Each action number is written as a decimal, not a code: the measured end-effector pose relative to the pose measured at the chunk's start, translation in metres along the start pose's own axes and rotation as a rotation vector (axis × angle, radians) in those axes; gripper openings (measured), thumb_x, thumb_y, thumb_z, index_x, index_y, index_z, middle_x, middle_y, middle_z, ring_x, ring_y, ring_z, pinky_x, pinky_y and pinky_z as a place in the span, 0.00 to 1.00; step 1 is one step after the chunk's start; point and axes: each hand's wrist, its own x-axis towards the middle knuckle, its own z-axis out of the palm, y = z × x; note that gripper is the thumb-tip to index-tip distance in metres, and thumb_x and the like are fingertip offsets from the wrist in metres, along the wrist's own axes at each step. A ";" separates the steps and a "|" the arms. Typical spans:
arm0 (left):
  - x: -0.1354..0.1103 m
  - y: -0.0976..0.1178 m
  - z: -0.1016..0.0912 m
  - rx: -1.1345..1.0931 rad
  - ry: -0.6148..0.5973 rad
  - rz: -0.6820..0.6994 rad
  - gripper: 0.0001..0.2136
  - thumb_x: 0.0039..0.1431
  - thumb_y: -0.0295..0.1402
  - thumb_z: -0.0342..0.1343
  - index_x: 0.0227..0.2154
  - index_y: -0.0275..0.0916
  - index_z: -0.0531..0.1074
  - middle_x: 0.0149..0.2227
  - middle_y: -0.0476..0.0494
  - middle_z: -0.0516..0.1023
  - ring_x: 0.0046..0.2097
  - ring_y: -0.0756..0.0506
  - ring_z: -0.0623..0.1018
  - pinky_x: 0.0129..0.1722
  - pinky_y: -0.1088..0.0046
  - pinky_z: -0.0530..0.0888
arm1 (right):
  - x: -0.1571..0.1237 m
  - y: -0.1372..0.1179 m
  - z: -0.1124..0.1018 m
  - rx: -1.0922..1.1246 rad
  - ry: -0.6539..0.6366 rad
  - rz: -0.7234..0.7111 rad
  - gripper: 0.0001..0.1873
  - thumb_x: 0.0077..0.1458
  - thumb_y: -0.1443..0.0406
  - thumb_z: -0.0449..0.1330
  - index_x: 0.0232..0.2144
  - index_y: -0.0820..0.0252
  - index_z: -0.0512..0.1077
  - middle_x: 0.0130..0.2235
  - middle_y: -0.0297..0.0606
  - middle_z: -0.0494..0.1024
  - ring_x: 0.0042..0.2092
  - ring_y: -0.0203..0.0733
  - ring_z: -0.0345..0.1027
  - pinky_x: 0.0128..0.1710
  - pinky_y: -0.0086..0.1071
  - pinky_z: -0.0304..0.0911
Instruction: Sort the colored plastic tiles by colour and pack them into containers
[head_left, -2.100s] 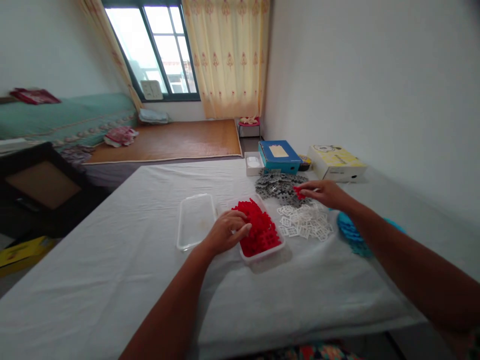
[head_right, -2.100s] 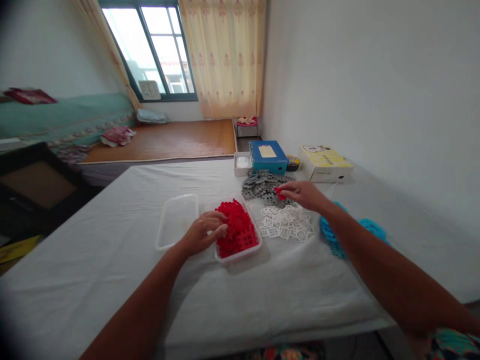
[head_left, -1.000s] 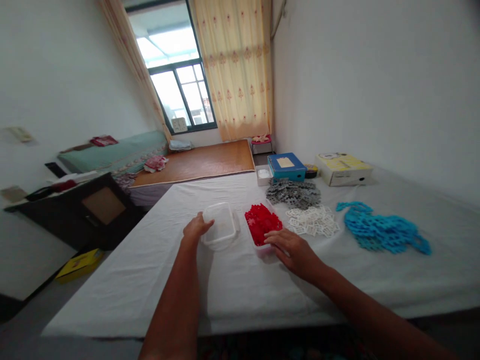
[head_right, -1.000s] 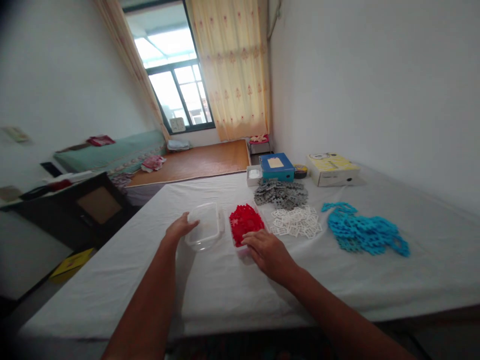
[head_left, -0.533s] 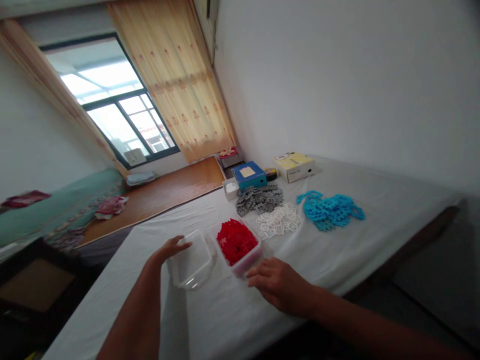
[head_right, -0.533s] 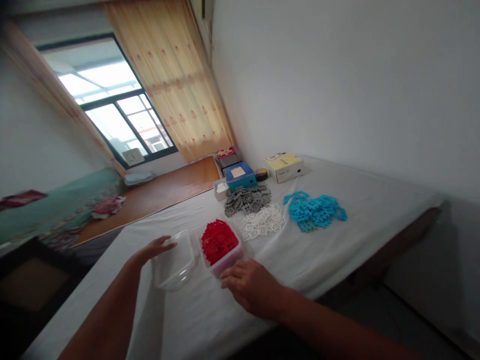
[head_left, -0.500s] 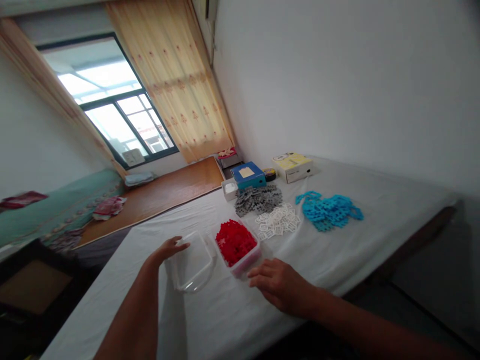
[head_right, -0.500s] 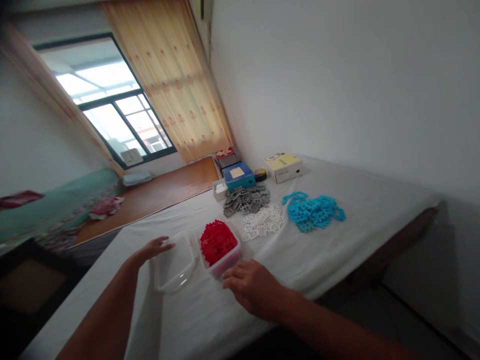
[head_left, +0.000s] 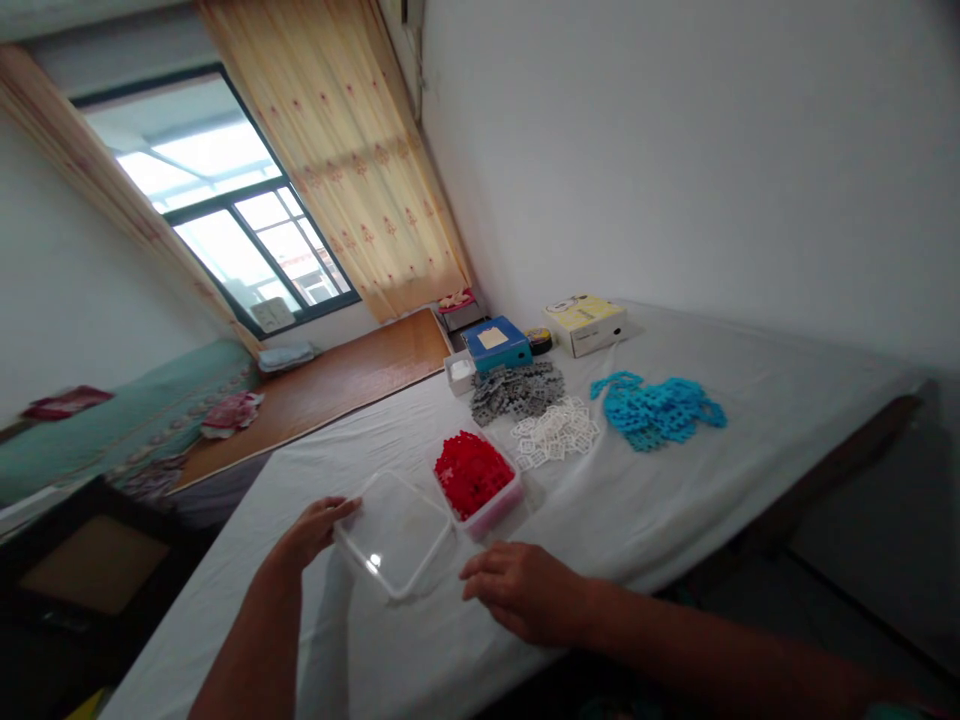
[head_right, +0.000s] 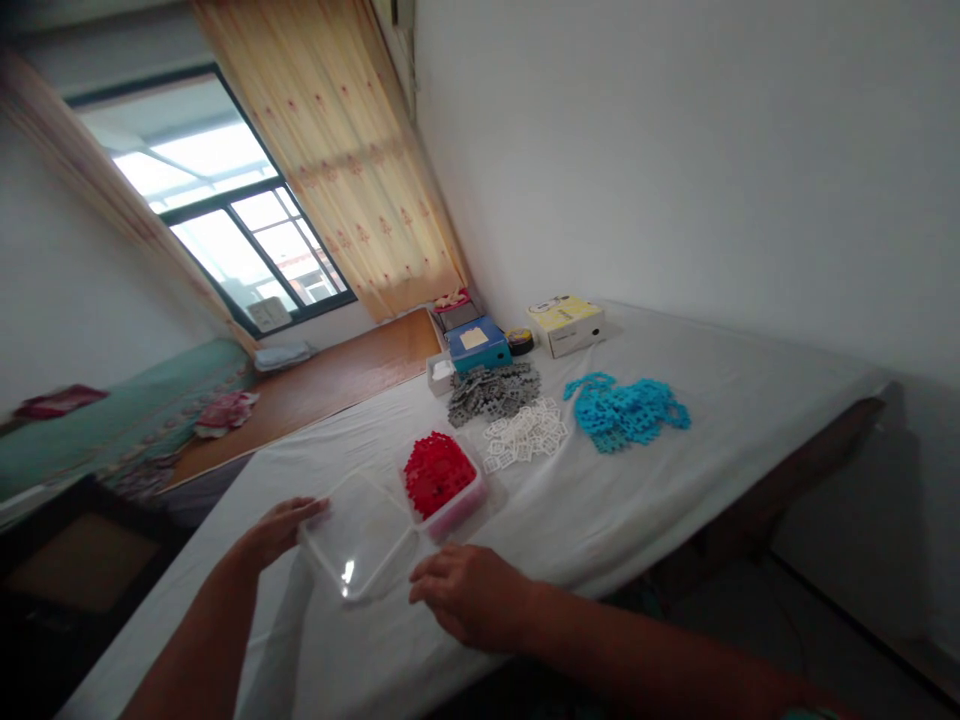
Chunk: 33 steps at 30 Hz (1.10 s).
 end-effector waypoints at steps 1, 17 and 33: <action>-0.005 -0.003 -0.007 -0.129 -0.026 -0.006 0.19 0.35 0.39 0.72 0.29 0.35 0.74 0.27 0.46 0.78 0.28 0.47 0.78 0.26 0.75 0.73 | 0.001 -0.001 0.000 0.001 0.012 -0.014 0.16 0.56 0.71 0.54 0.47 0.58 0.72 0.52 0.39 0.76 0.48 0.41 0.71 0.51 0.34 0.64; -0.023 0.092 0.085 -0.660 -0.111 0.270 0.22 0.36 0.33 0.73 0.36 0.32 0.75 0.29 0.45 0.80 0.26 0.52 0.75 0.25 0.80 0.70 | 0.034 0.044 -0.041 0.012 0.362 0.261 0.23 0.60 0.62 0.55 0.57 0.58 0.65 0.65 0.47 0.58 0.66 0.48 0.50 0.63 0.47 0.54; 0.005 0.051 0.168 -0.596 0.030 0.297 0.30 0.49 0.41 0.65 0.54 0.35 0.66 0.60 0.29 0.66 0.61 0.37 0.67 0.57 0.62 0.66 | 0.032 0.054 -0.068 -0.380 0.126 0.629 0.21 0.60 0.55 0.55 0.51 0.57 0.72 0.52 0.43 0.75 0.53 0.52 0.65 0.50 0.42 0.64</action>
